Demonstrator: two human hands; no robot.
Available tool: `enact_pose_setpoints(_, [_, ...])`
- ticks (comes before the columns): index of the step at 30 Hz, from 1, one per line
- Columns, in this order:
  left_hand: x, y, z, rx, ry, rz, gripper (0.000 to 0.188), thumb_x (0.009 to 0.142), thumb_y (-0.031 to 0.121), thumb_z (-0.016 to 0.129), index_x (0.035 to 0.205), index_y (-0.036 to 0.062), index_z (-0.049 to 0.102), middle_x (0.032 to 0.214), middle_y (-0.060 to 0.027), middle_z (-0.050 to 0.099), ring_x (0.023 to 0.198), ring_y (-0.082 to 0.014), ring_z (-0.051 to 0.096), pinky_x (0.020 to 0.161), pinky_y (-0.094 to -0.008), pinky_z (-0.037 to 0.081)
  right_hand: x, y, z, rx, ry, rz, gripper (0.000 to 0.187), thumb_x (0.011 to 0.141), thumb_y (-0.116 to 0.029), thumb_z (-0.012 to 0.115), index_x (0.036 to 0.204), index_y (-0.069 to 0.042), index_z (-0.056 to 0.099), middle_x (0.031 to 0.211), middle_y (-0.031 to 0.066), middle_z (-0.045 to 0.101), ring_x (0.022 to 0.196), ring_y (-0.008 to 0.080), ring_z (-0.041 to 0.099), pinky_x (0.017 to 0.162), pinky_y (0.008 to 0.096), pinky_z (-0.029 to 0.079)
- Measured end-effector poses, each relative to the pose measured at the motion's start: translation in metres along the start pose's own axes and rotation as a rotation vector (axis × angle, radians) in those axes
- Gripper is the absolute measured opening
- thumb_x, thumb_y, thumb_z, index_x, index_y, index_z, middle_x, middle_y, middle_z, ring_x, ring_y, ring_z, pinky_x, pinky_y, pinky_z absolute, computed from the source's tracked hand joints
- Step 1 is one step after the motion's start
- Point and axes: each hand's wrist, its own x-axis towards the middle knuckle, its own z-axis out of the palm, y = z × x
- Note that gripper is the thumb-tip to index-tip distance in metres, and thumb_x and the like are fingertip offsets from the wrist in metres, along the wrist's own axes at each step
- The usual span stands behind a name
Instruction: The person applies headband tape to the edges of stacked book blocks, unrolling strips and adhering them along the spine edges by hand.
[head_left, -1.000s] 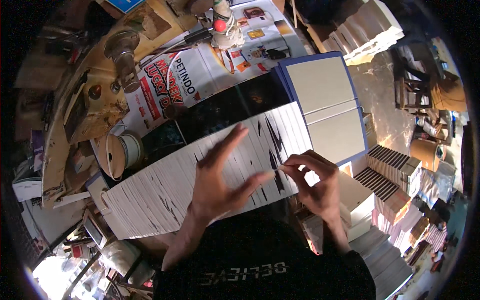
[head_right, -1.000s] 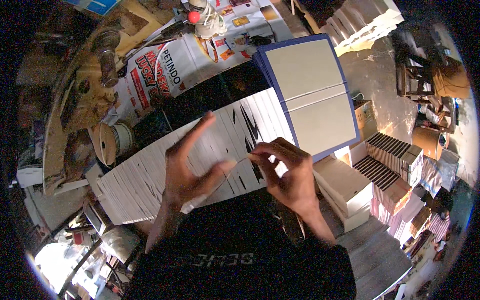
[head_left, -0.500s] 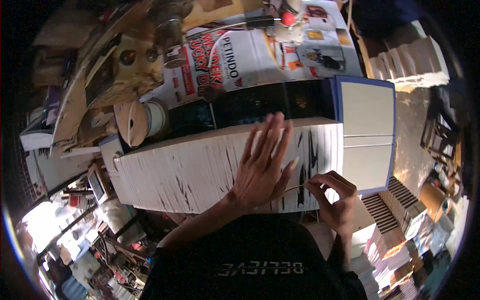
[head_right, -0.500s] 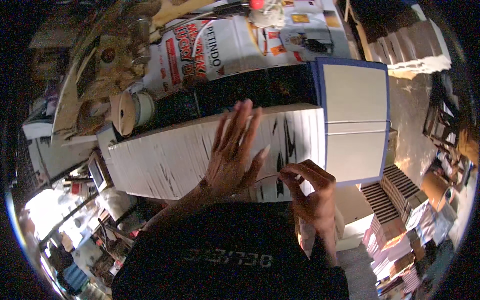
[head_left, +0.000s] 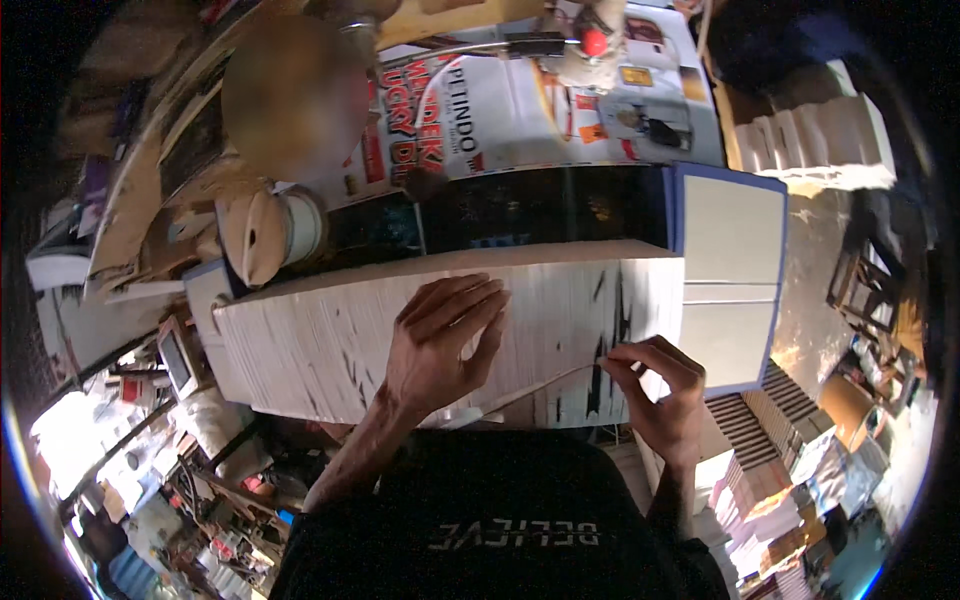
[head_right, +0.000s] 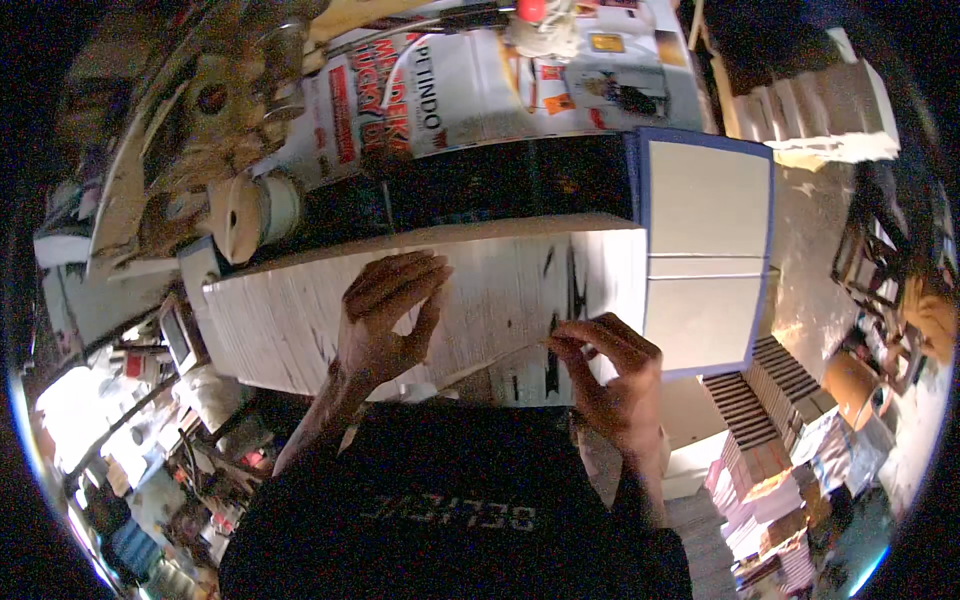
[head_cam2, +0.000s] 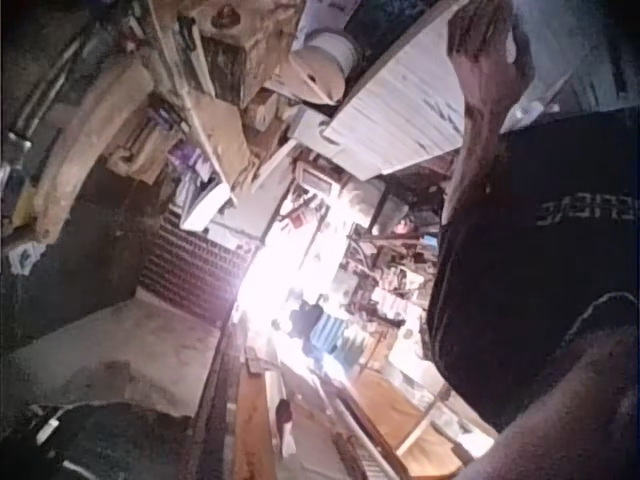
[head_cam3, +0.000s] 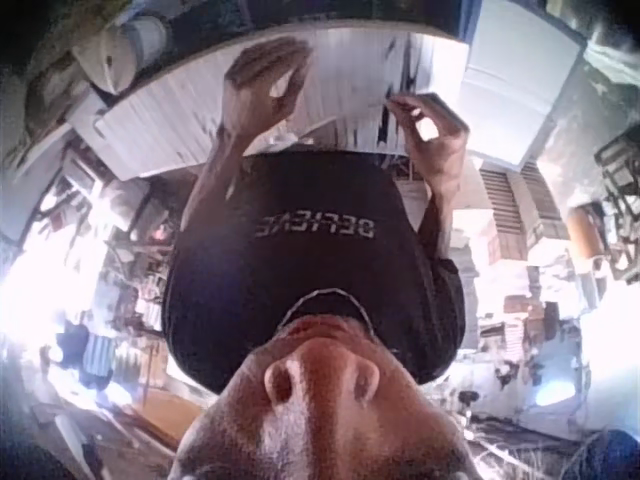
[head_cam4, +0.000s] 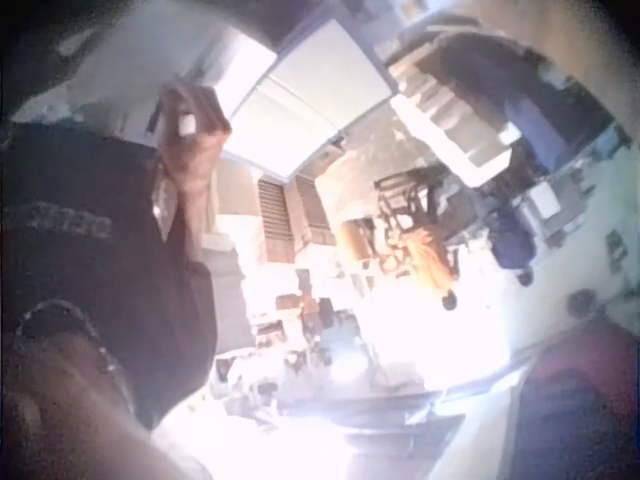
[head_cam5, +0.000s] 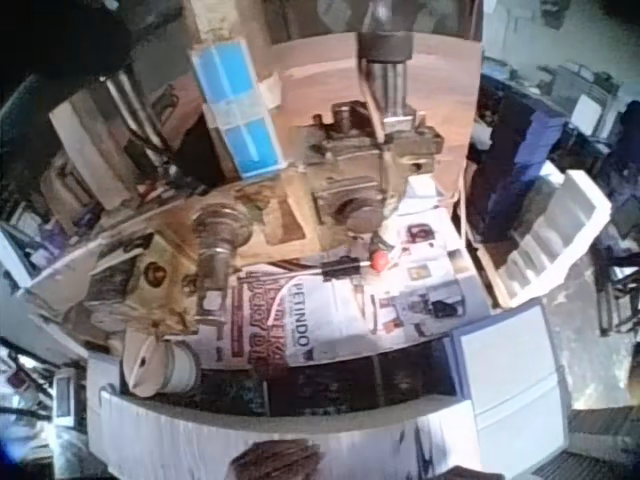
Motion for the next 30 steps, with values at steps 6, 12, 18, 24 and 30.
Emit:
enact_pose_setpoints(6, [-0.007, -0.030, -0.033, 0.263, 0.148, -0.079, 0.040, 0.089, 0.015, 0.069, 0.126, 0.0029, 0.062, 0.121, -0.0169, 0.066, 0.116, -0.0326, 0.062, 0.099, -0.0450, 0.050, -0.005, -0.002, -0.009, -0.073, 0.019, 0.022, 0.016, 0.078, 0.003, 0.076, 0.092, -0.002, 0.071, 0.083, 0.0098, 0.071, 0.069, 0.0189, 0.066, 0.060, 0.0295, 0.052])
enact_pose_setpoints(12, [-0.035, -0.061, -0.073, 0.277, 0.233, -0.127, 0.054, 0.089, 0.021, 0.070, 0.136, 0.0035, 0.053, 0.132, -0.0186, 0.060, 0.125, -0.0363, 0.054, 0.105, -0.0498, 0.043, 0.003, -0.003, -0.005, -0.097, -0.021, -0.024, 0.016, 0.077, 0.005, 0.075, 0.091, -0.001, 0.069, 0.082, 0.0109, 0.070, 0.070, 0.0187, 0.066, 0.061, 0.0284, 0.051])
enact_pose_setpoints(18, [-0.076, -0.078, -0.045, 0.316, 0.104, -0.112, 0.065, 0.093, 0.030, 0.062, 0.147, 0.0020, 0.039, 0.149, -0.0191, 0.043, 0.139, -0.0365, 0.039, 0.115, -0.0532, 0.028, 0.009, -0.006, 0.001, -0.136, -0.019, -0.066, 0.017, 0.078, 0.005, 0.075, 0.092, -0.001, 0.068, 0.081, 0.0105, 0.069, 0.069, 0.0180, 0.065, 0.061, 0.0281, 0.050])
enact_pose_setpoints(24, [-0.114, -0.102, -0.063, 0.327, 0.179, -0.077, 0.053, 0.092, 0.024, 0.060, 0.140, 0.0033, 0.051, 0.147, -0.0154, 0.047, 0.135, -0.0350, 0.045, 0.113, -0.0541, 0.029, 0.016, -0.010, 0.009, -0.130, -0.052, -0.074, 0.014, 0.079, 0.004, 0.074, 0.091, -0.002, 0.068, 0.079, 0.0097, 0.068, 0.068, 0.0172, 0.063, 0.061, 0.0275, 0.050])
enact_pose_setpoints(30, [-0.107, -0.113, -0.074, 0.568, 0.275, -0.345, 0.054, 0.096, 0.025, 0.055, 0.145, 0.0056, 0.045, 0.148, -0.0133, 0.048, 0.141, -0.0291, 0.040, 0.117, -0.0531, 0.011, 0.020, -0.015, 0.013, -0.152, -0.065, -0.092, 0.012, 0.081, 0.002, 0.073, 0.090, -0.001, 0.067, 0.077, 0.0092, 0.067, 0.067, 0.0165, 0.062, 0.061, 0.0273, 0.049])
